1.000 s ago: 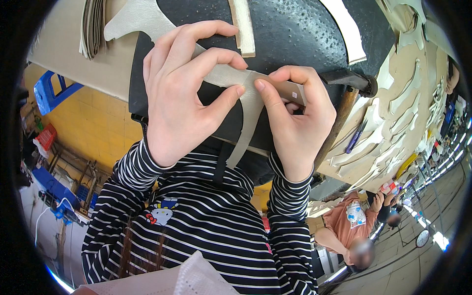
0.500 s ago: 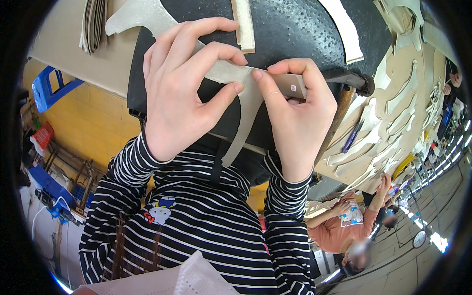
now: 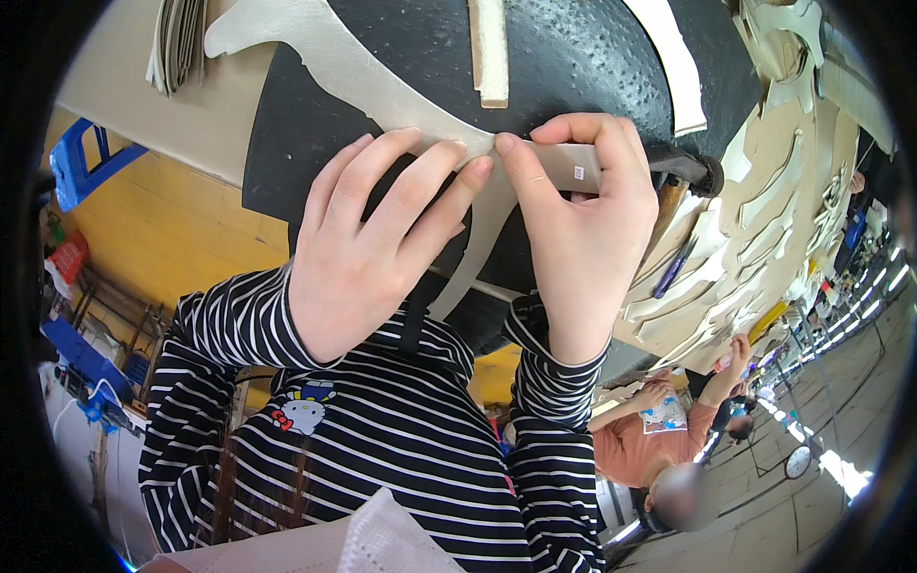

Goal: The person repeatedly picks up Y-shaped fabric pieces, places them on a black cutting mat, and uses a metal file to smooth or trim the edges. After each piece is worked on, it is set aside on the table. The process is repeated for multiple pieces throughout the clip.

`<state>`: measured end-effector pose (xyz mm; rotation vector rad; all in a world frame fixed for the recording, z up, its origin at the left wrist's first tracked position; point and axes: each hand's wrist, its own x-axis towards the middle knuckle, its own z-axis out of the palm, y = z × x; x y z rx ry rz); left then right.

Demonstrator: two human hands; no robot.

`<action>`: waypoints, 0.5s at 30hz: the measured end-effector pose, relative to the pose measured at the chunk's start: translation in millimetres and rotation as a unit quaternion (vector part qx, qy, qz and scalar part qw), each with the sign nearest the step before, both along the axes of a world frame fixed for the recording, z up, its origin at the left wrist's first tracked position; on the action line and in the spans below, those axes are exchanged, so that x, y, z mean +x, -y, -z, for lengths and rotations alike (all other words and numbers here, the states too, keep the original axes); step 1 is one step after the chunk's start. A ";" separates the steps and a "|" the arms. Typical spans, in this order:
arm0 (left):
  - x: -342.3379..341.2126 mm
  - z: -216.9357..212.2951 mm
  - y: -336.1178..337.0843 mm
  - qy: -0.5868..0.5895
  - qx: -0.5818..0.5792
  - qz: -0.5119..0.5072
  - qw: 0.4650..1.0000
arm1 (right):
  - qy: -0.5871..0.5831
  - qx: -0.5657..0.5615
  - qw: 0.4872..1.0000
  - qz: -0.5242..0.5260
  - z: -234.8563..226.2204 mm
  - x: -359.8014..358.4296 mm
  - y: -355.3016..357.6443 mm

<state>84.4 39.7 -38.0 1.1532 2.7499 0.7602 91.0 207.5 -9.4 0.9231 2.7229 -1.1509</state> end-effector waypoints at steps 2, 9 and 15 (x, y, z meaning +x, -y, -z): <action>-1.8 0.8 5.3 0.018 0.014 0.012 1.000 | 0.009 -0.017 1.000 0.015 -1.0 -0.3 -0.6; -8.4 11.1 15.8 0.014 0.089 0.024 0.996 | -0.003 0.097 0.995 0.000 -0.7 5.1 11.1; -10.9 22.9 20.7 0.036 0.173 -0.008 0.984 | -0.094 0.267 0.957 0.063 -6.4 35.5 -7.4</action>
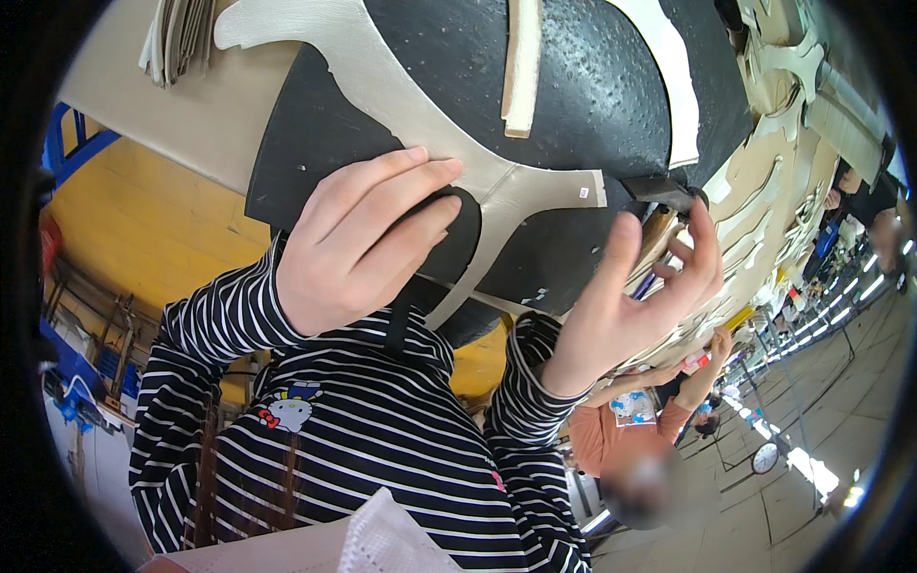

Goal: The person repeatedly picks up Y-shaped fabric pieces, places them on a black cutting mat, and uses a metal file to smooth or trim the edges. After each piece is worked on, it is set aside on the table. The process is repeated for multiple pieces throughout the clip.

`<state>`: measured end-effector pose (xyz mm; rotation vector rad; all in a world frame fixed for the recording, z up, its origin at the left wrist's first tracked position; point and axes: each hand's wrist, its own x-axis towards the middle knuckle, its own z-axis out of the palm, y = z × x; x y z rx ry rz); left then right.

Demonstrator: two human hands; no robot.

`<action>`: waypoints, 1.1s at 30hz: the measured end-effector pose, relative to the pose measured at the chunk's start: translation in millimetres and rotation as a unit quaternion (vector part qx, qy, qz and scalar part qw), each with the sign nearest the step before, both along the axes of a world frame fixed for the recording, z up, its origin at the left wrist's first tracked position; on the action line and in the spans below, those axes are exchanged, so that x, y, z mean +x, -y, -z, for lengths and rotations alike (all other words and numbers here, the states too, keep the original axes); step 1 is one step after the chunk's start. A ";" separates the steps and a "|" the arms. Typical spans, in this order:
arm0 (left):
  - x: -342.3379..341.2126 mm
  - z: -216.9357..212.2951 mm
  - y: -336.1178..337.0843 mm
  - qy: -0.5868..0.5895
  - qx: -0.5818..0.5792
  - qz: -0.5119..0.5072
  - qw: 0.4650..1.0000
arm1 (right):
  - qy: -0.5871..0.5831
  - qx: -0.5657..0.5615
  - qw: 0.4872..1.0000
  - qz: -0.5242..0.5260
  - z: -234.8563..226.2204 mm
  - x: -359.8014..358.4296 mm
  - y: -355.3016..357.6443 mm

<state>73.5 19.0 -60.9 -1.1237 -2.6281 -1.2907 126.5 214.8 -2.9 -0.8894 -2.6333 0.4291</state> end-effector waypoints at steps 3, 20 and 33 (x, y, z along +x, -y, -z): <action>-0.6 -4.2 5.8 0.002 -0.022 -0.017 1.000 | 0.163 0.023 0.985 0.048 9.0 17.9 -18.6; 1.2 6.0 -4.3 0.003 0.051 -0.053 0.997 | -0.298 -0.146 0.939 -0.090 -34.7 38.5 17.0; 0.1 7.0 -4.0 0.009 0.081 -0.049 0.996 | -0.227 -0.255 0.937 -0.076 -31.0 23.4 34.9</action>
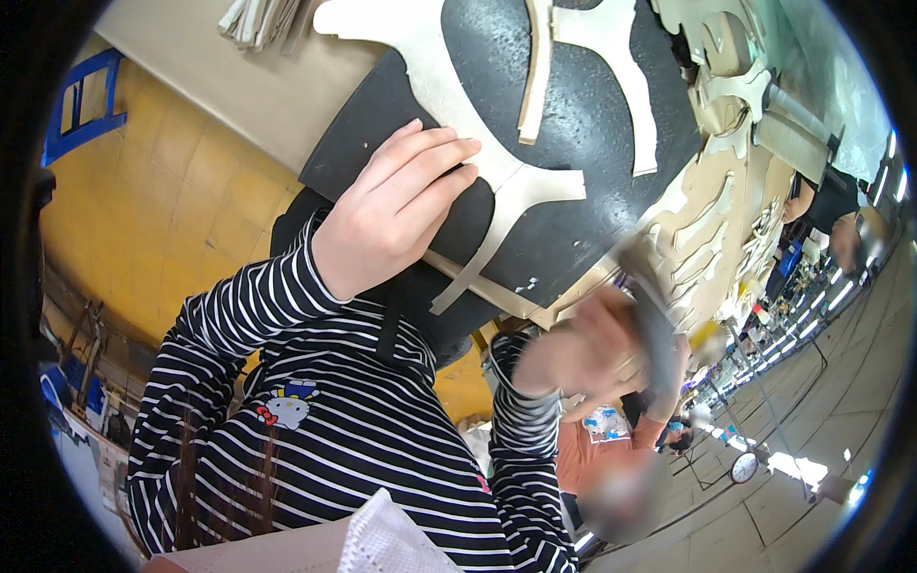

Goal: The person repeatedly picks up Y-shaped fabric pieces, places them on a black cutting mat, and uses a metal file to smooth or trim the edges. After each piece is worked on, it is set aside on the table. The process is repeated for multiple pieces throughout the clip.

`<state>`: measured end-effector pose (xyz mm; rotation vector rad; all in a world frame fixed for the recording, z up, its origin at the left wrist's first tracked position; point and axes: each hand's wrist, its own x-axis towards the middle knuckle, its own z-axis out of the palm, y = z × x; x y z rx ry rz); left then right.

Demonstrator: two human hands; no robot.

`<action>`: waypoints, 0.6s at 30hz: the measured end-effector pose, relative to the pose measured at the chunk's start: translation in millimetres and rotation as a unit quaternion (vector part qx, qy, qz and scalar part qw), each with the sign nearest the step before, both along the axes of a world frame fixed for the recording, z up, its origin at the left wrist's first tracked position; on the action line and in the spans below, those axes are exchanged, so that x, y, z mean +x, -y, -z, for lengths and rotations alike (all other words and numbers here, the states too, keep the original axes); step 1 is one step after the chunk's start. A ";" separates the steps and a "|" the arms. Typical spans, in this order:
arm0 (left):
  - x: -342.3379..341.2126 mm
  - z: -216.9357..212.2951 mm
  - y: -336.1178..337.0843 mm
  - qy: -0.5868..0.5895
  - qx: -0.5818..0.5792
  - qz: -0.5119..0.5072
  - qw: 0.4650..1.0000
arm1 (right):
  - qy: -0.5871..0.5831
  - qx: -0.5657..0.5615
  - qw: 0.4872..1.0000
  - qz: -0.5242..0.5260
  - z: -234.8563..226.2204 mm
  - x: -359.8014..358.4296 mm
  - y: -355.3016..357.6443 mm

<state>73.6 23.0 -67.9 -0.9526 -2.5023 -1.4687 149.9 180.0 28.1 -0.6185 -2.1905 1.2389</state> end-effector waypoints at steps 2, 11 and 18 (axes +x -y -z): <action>-0.6 0.2 -1.0 -0.005 0.000 0.001 1.000 | 0.365 0.148 0.914 -0.097 7.5 -3.7 0.3; -1.6 -1.6 -0.1 0.000 0.004 0.002 1.000 | 0.146 0.201 0.967 0.052 2.9 -0.3 8.4; -1.5 -2.3 0.2 0.009 0.016 0.006 1.000 | -0.052 0.069 0.987 0.135 -1.2 12.6 7.8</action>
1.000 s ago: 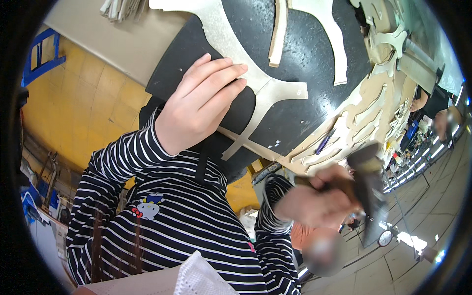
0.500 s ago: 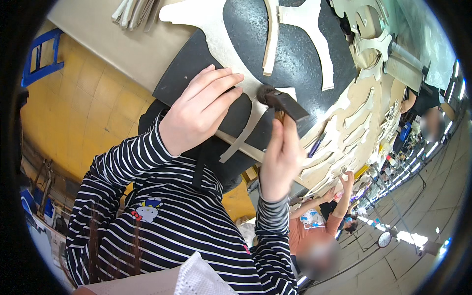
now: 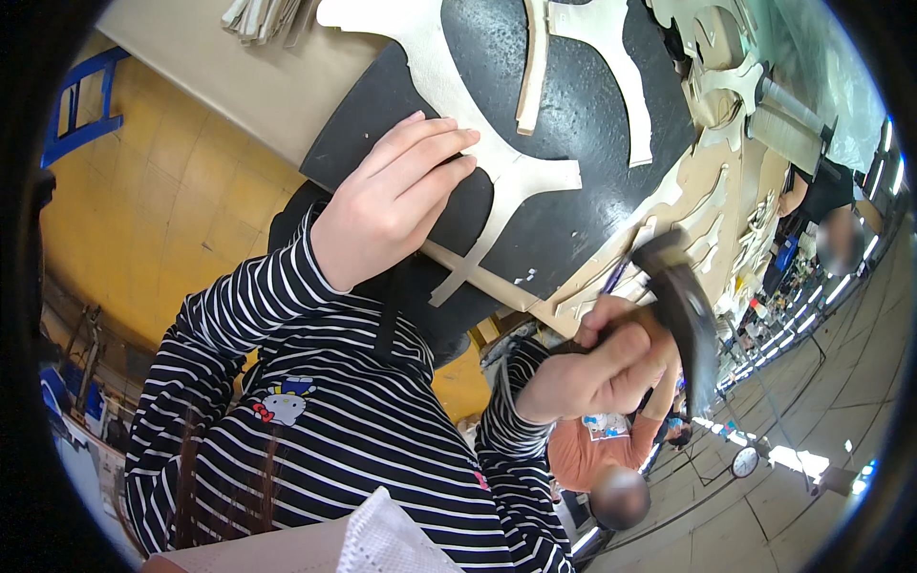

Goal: The person repeatedly picks up Y-shaped fabric pieces, places them on a black cutting mat, and uses a metal file to smooth or trim the edges. After each piece is worked on, it is set aside on the table. The process is repeated for multiple pieces throughout the clip.

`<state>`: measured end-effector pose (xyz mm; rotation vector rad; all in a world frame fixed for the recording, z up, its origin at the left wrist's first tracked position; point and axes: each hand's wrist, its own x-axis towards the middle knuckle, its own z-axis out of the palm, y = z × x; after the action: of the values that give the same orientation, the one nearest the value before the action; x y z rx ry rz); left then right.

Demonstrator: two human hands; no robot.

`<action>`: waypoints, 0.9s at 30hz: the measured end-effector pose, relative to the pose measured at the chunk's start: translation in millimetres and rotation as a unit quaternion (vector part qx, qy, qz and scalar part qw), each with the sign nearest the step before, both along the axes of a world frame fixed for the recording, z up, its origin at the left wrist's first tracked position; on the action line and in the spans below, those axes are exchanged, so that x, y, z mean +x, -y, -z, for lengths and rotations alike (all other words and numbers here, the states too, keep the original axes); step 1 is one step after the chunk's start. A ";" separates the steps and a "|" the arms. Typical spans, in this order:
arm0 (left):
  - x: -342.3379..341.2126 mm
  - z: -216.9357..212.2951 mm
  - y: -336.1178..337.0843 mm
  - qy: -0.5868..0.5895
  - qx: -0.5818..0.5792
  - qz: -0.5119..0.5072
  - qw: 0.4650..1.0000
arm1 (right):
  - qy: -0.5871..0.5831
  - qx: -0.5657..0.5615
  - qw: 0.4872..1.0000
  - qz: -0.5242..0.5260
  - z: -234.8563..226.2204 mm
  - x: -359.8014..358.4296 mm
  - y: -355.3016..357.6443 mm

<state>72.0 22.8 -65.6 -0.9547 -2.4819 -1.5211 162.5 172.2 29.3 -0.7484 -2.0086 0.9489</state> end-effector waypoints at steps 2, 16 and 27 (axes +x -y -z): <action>-0.6 0.7 -0.6 -0.005 -0.002 0.001 1.000 | 0.063 0.066 0.994 -0.065 6.5 -1.4 2.6; -1.4 1.0 -0.9 -0.002 -0.003 0.005 1.000 | 0.438 0.087 0.876 -0.183 12.1 7.7 3.1; -2.1 0.3 0.4 -0.010 -0.006 0.008 1.000 | 0.426 0.123 0.884 -0.149 5.1 11.4 0.9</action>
<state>69.9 22.4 -65.9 -0.9878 -2.4784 -1.4951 173.9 171.3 24.1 -0.8023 -3.0192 0.5241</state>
